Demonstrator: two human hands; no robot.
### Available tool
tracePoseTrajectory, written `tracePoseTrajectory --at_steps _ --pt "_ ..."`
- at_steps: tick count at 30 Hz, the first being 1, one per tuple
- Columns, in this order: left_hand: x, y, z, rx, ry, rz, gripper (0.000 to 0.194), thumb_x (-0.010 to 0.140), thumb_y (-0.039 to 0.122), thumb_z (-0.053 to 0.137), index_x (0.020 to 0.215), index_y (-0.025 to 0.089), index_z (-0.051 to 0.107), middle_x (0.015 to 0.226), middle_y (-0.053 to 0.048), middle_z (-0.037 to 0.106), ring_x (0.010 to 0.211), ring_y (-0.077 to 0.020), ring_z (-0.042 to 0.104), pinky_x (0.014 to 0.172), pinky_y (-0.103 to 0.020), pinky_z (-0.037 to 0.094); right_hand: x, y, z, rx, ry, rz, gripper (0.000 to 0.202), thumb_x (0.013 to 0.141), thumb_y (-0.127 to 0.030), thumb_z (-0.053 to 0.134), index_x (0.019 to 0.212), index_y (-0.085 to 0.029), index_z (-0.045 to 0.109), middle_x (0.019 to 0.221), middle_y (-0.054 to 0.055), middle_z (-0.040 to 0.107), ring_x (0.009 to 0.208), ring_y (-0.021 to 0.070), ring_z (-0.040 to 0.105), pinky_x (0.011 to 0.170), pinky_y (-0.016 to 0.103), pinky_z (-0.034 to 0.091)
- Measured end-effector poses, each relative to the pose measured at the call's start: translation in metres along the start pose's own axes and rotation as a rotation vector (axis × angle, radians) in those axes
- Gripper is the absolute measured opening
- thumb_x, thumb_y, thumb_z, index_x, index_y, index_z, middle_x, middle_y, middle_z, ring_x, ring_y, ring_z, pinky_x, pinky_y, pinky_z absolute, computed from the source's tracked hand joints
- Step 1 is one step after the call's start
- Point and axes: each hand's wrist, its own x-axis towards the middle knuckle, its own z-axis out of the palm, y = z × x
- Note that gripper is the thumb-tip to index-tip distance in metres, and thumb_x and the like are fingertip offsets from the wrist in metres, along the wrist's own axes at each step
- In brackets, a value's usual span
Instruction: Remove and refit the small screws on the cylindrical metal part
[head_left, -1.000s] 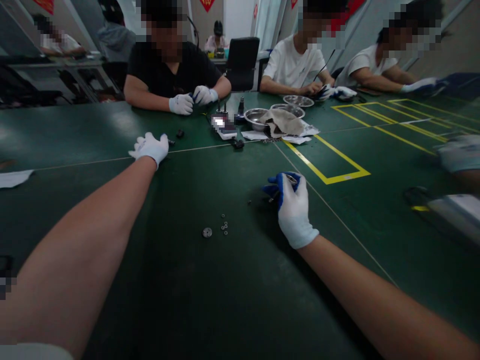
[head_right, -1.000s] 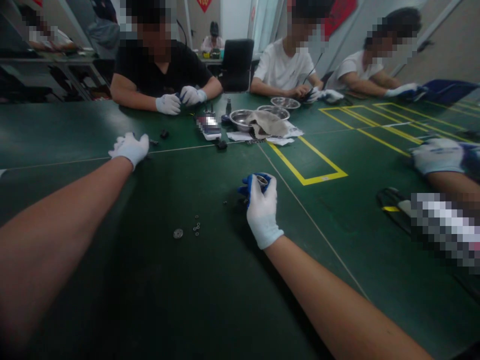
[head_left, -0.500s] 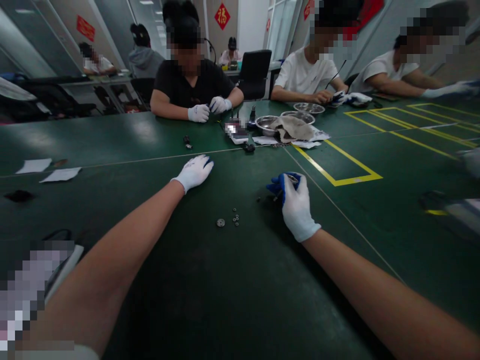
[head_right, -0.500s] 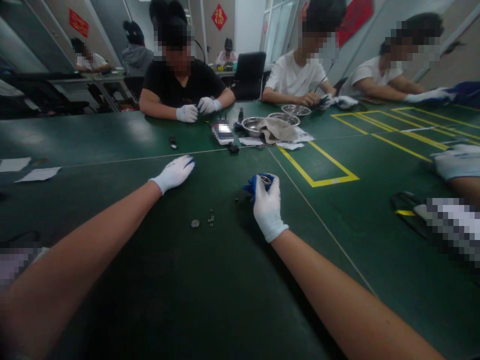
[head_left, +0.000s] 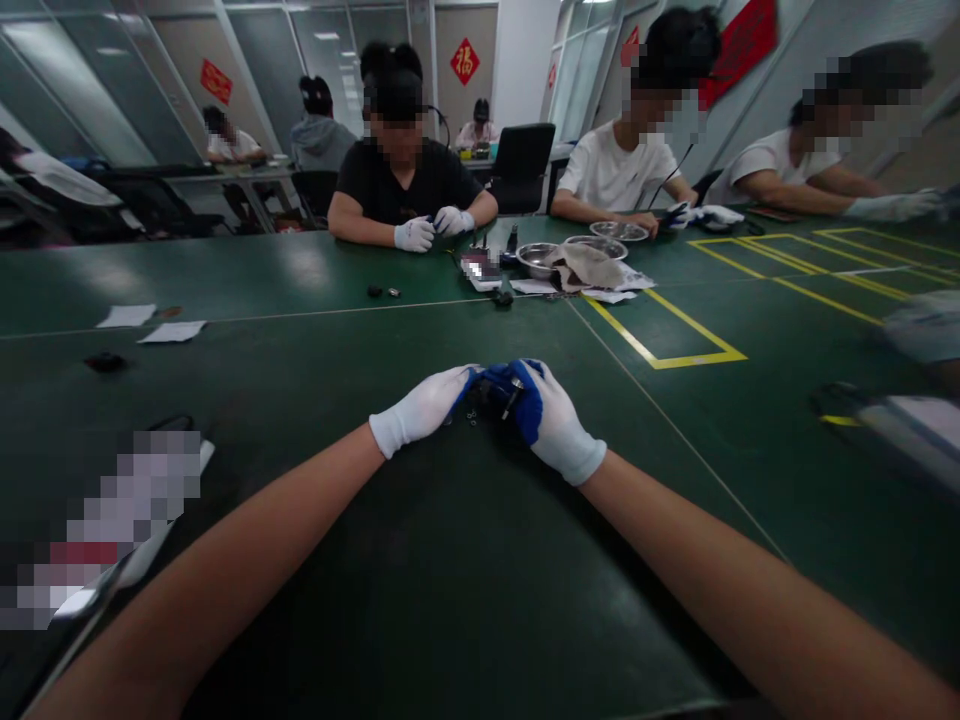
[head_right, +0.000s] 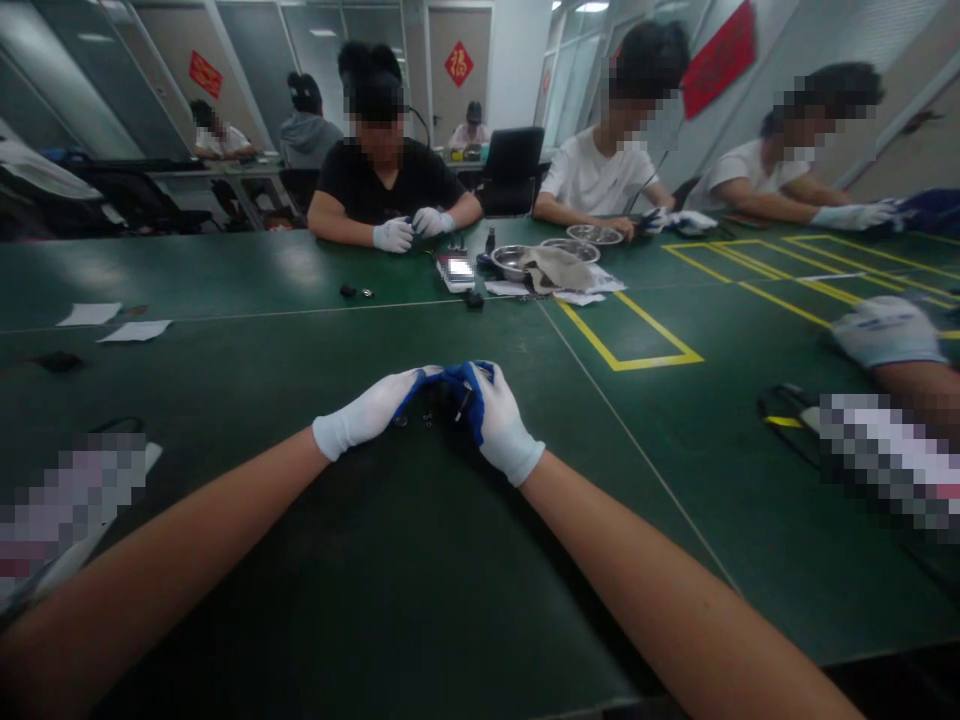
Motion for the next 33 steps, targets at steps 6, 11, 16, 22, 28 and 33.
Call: tracePoseTrajectory --at_steps 6,11,16,22,28,33 --pt "-0.02 0.001 0.004 -0.026 0.349 -0.063 0.035 0.098 0.032 0.053 0.124 0.021 0.073 0.137 -0.009 0.073 0.134 -0.0261 0.065 0.124 -0.049 0.045 -0.008 0.003 0.016 0.25 -0.056 0.128 0.024 0.093 -0.049 0.067 0.1 -0.029 0.057 0.106 0.009 0.076 0.103 0.0284 0.076 0.103 0.052 0.06" --pt "-0.047 0.026 0.019 0.203 0.426 -0.081 0.036 0.089 0.025 0.066 0.124 0.018 0.071 0.131 -0.013 0.069 0.126 -0.0298 0.067 0.115 -0.052 0.052 -0.016 0.003 0.028 0.11 0.063 -0.002 0.037 0.092 -0.058 0.069 0.11 -0.028 0.056 0.112 0.007 0.074 0.111 0.0252 0.072 0.113 0.049 0.053" --pt "-0.065 0.049 0.033 0.172 0.393 0.023 0.055 0.082 0.024 0.078 0.135 0.021 0.063 0.131 -0.012 0.071 0.124 -0.0303 0.069 0.112 -0.052 0.055 -0.041 -0.015 0.044 -0.038 -0.041 -0.119 0.037 0.103 -0.054 0.056 0.129 -0.027 0.055 0.126 0.009 0.07 0.119 0.0247 0.069 0.113 0.047 0.054" --pt "-0.067 0.05 0.04 0.096 0.44 0.048 0.048 0.088 0.022 0.071 0.135 0.02 0.063 0.132 -0.012 0.073 0.121 -0.0279 0.072 0.11 -0.048 0.058 -0.059 -0.028 0.054 -0.165 -0.2 -0.28 0.051 0.107 -0.046 0.052 0.153 -0.027 0.041 0.151 0.013 0.057 0.139 0.0267 0.058 0.121 0.052 0.048" --pt "-0.065 0.046 0.033 0.129 0.555 -0.028 0.043 0.085 0.02 0.071 0.127 0.018 0.063 0.124 -0.012 0.073 0.118 -0.028 0.071 0.108 -0.05 0.057 -0.036 -0.015 0.035 -0.222 -0.077 -0.372 0.048 0.108 -0.044 0.047 0.152 -0.027 0.045 0.15 0.014 0.057 0.14 0.0288 0.057 0.122 0.055 0.045" --pt "-0.063 0.042 0.03 0.183 0.634 -0.024 0.04 0.086 0.021 0.071 0.125 0.019 0.062 0.123 -0.011 0.071 0.119 -0.0273 0.069 0.109 -0.05 0.055 -0.021 -0.015 0.023 -0.48 -0.116 -0.36 0.026 0.105 -0.036 0.05 0.118 -0.025 0.07 0.115 0.011 0.071 0.111 0.0278 0.067 0.101 0.049 0.056"
